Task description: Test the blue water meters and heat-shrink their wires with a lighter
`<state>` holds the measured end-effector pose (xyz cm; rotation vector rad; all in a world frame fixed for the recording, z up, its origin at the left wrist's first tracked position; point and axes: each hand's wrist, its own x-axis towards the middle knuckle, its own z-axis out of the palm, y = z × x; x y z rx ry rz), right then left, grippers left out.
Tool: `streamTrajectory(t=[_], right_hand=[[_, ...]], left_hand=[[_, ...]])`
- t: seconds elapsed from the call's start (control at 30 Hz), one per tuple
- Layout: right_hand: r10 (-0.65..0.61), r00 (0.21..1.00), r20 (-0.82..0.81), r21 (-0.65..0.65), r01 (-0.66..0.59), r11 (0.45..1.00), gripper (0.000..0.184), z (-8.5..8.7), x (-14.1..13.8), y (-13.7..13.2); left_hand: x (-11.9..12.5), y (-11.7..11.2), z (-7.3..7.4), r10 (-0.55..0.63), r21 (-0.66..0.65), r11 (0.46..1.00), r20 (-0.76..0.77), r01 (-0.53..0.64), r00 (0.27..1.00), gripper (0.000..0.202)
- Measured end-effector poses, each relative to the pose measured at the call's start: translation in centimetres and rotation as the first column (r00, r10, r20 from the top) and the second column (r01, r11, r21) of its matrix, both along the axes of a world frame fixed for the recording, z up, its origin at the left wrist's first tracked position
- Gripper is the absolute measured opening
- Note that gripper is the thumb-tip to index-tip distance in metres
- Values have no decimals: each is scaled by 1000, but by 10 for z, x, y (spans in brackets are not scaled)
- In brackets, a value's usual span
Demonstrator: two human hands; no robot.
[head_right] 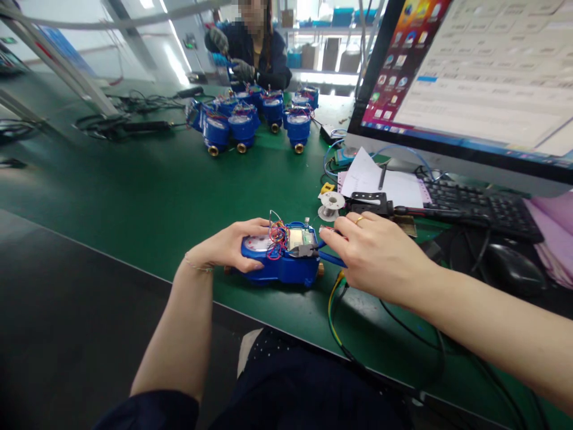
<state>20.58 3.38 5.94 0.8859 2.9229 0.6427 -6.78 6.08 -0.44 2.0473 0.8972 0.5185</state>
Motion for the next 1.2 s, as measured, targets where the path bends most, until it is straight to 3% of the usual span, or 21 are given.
streamTrajectory(t=[0.17, 0.57, 0.67, 0.77, 0.87, 0.93, 1.0, 1.07, 1.13, 1.2], right_hand=[[-52, 999, -2, -158, 51, 986, 38, 3, -4, 5], [-57, 996, -72, -225, 40, 974, 38, -2, 4, 7], [-22, 999, -49, -155, 14, 988, 37, -2, 3, 3], [31, 999, -8, 6, -31, 999, 30, 0, 2, -4], [67, 997, 35, 161, -72, 984, 28, 1, 3, -12], [58, 998, 6, 194, -58, 979, 28, -4, 4, -15], [1, 987, -159, 114, 17, 993, 29, -11, 4, -16], [-123, 915, -384, -83, 99, 992, 30, -18, 2, -15], [-266, 805, -531, -292, 121, 949, 32, -20, -1, -15], [-368, 721, -587, -417, 119, 901, 31, -19, -3, -16]], left_hand=[[0, -1, 0, 9, 12, 1000, 1, -9, 1000, 53], [-1, -1, -2, 6, 0, 1000, 11, -6, 1000, 57], [-1, 0, -1, 1, 2, 1000, 10, -2, 1000, 55], [0, 1, 0, -1, -9, 1000, 7, 1, 1000, 54], [-1, 1, 0, 10, -10, 1000, 3, -10, 1000, 53], [-1, 0, -1, 19, -7, 1000, -1, -19, 1000, 54], [-1, -1, -1, 30, -8, 1000, -4, -30, 1000, 56], [-1, -2, -1, 38, -12, 999, -9, -39, 999, 57], [0, -2, 0, 42, -15, 999, -10, -42, 999, 55], [-1, -1, 0, 34, -18, 999, -9, -34, 999, 54]])
